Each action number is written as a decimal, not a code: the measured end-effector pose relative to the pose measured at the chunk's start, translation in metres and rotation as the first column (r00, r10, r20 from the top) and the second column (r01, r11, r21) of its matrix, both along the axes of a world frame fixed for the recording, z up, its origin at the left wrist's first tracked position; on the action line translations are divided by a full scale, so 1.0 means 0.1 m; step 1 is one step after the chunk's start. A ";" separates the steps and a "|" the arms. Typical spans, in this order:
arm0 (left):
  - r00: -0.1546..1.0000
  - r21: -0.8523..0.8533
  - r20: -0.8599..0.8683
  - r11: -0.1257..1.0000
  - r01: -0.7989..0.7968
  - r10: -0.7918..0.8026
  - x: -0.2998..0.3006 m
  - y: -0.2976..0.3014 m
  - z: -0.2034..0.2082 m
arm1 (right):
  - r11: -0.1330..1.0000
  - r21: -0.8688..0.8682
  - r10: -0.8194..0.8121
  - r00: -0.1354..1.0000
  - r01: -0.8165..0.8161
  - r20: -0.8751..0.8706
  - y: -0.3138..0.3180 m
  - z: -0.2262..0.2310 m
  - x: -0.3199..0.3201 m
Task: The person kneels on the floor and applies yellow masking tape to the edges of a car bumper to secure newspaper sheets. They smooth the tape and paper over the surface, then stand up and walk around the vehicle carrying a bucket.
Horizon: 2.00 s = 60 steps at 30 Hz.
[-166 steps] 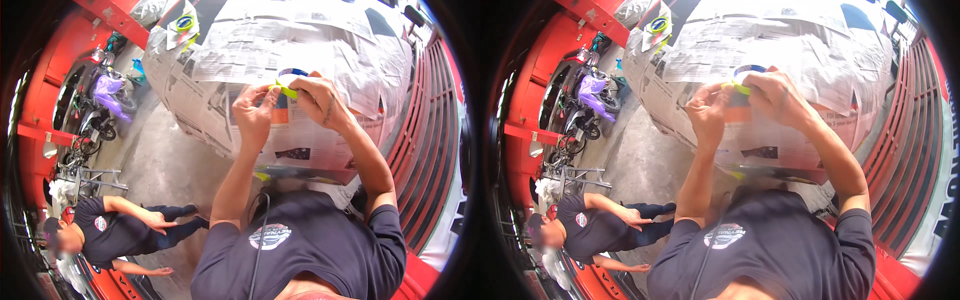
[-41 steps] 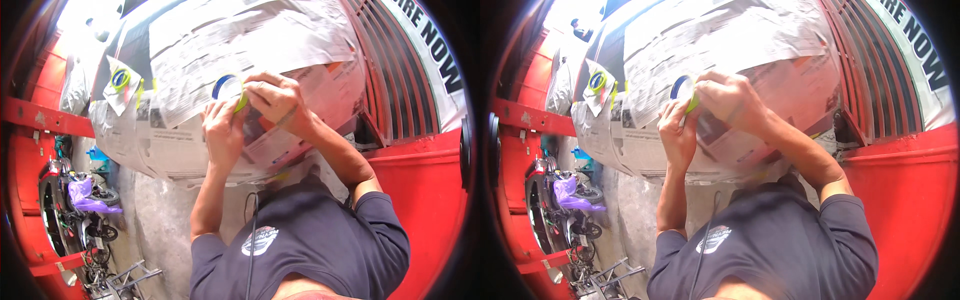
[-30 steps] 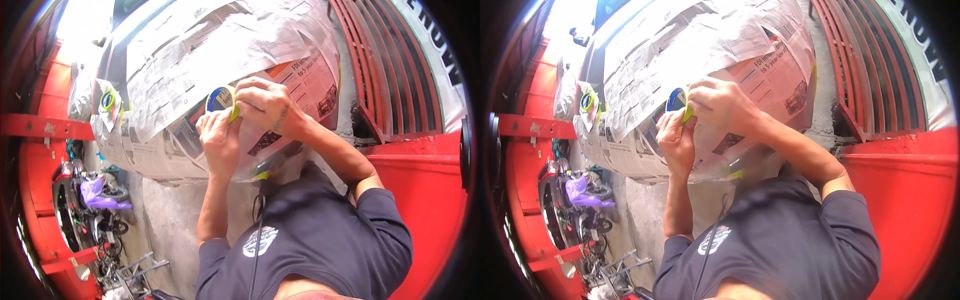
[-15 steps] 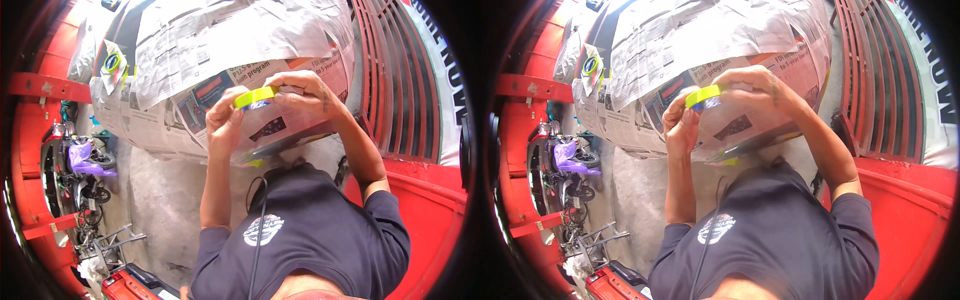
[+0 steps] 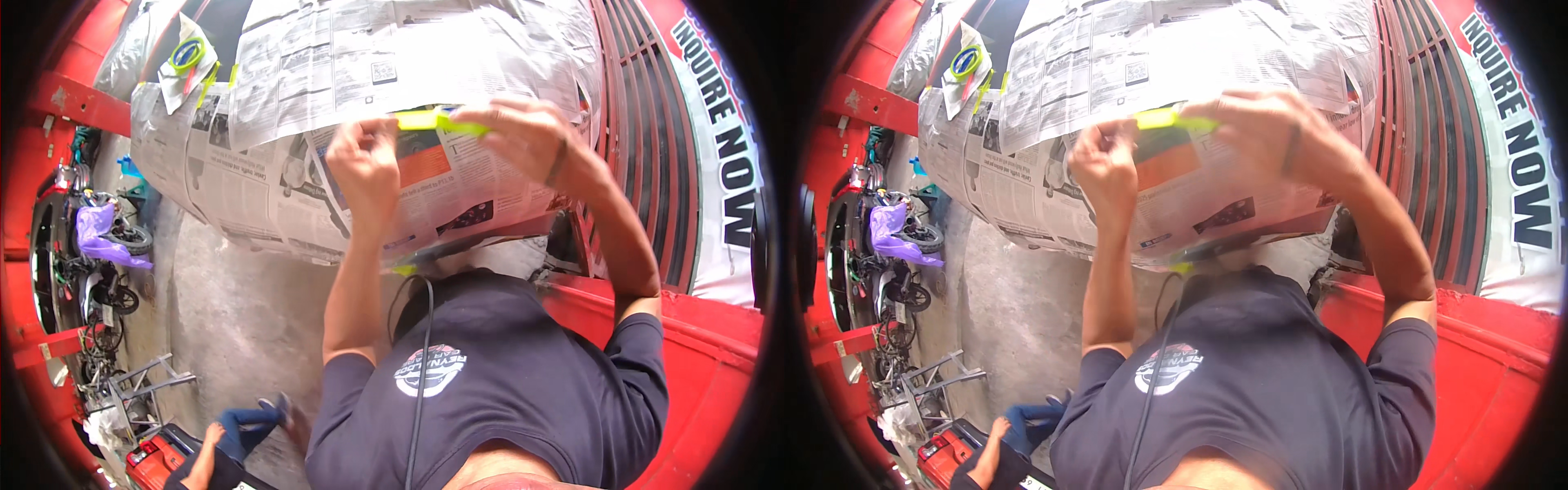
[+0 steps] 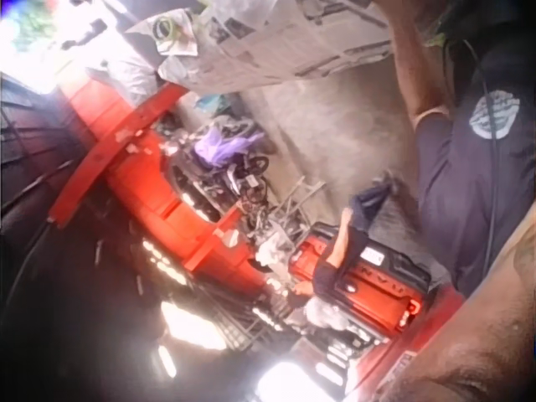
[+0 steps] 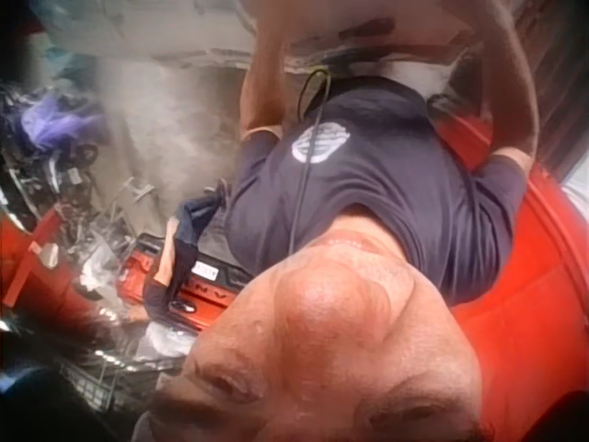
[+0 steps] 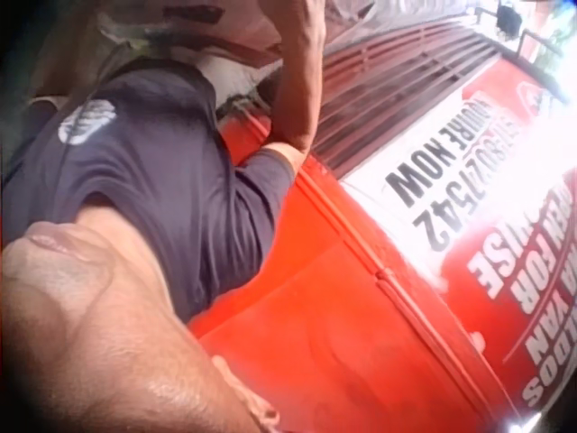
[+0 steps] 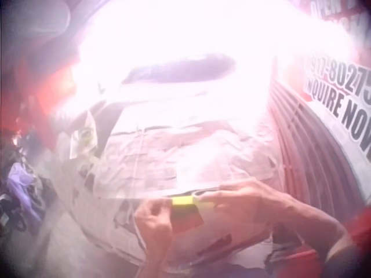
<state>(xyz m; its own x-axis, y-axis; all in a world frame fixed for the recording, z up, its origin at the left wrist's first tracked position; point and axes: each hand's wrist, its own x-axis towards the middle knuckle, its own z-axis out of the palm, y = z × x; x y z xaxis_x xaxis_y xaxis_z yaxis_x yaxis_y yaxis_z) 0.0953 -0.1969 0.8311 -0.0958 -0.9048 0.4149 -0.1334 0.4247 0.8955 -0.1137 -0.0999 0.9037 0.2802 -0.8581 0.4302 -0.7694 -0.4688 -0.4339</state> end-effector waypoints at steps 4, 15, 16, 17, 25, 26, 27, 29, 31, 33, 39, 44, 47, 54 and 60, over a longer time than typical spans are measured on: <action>0.971 0.095 0.240 0.995 -0.018 -0.006 -0.06 -0.37 0.05 | 1.000 0.030 0.005 0.951 0.005 -0.309 -0.34 0.19 -0.28; 0.871 -0.257 0.449 0.962 -0.091 0.202 -0.18 -0.50 -0.38 | 0.943 0.332 0.139 0.881 0.021 -0.451 -0.64 0.16 -0.26; 0.866 -0.268 0.452 0.959 -0.097 0.214 -0.19 -0.49 -0.39 | 0.966 0.257 0.155 0.887 -0.043 -0.434 -0.64 0.12 -0.30; 0.861 -0.278 0.455 0.955 -0.102 0.225 -0.20 -0.49 -0.39 | 0.978 0.178 0.173 0.892 -0.107 -0.417 -0.65 0.04 -0.35; 0.831 -0.243 0.512 0.964 -0.105 0.219 -0.21 -0.48 -0.36 | 0.967 0.216 0.199 0.926 -0.133 -0.320 -0.80 -0.23 -0.48; 0.829 -0.229 0.514 0.967 -0.113 0.219 -0.21 -0.46 -0.35 | 0.964 0.251 0.172 0.930 -0.091 -0.324 -0.80 -0.22 -0.46; 0.851 -0.147 0.486 0.979 -0.144 0.198 -0.22 -0.44 -0.32 | 0.959 0.276 0.157 0.930 -0.063 -0.333 -0.79 -0.19 -0.45; 0.874 -0.067 0.449 0.983 -0.173 0.185 -0.26 -0.41 -0.24 | 0.949 0.314 0.135 0.923 -0.016 -0.361 -0.77 -0.12 -0.42; 0.849 -0.154 0.476 0.972 -0.176 0.229 -0.29 -0.42 -0.27 | 0.961 0.277 0.134 0.918 -0.028 -0.374 -0.74 -0.11 -0.42; 0.773 -0.341 0.544 0.928 -0.152 0.327 -0.30 -0.40 -0.34 | 0.982 0.171 0.142 0.919 -0.083 -0.368 -0.73 -0.13 -0.43; 0.532 -0.416 0.736 0.900 -0.131 0.418 -0.45 -0.12 -0.22 | 0.917 0.397 0.209 0.796 0.043 -0.568 -0.82 -0.03 -0.35; 0.573 -0.409 0.682 0.886 -0.216 0.455 -0.55 -0.11 -0.22 | 0.955 0.288 0.212 0.841 -0.071 -0.498 -0.78 -0.09 -0.45; 0.695 -0.478 0.578 0.868 -0.138 0.429 -0.71 -0.14 -0.29 | 0.961 0.264 0.204 0.848 -0.079 -0.489 -0.81 -0.18 -0.46; 0.938 -0.242 0.328 0.970 -0.030 0.111 -0.83 -0.16 -0.30 | 0.943 0.313 0.262 0.834 -0.113 -0.487 -0.82 -0.11 -0.59; 0.913 -0.257 0.390 0.966 -0.017 0.120 -0.85 -0.13 -0.25 | 0.961 0.233 0.249 0.841 -0.151 -0.481 -0.65 -0.05 -0.67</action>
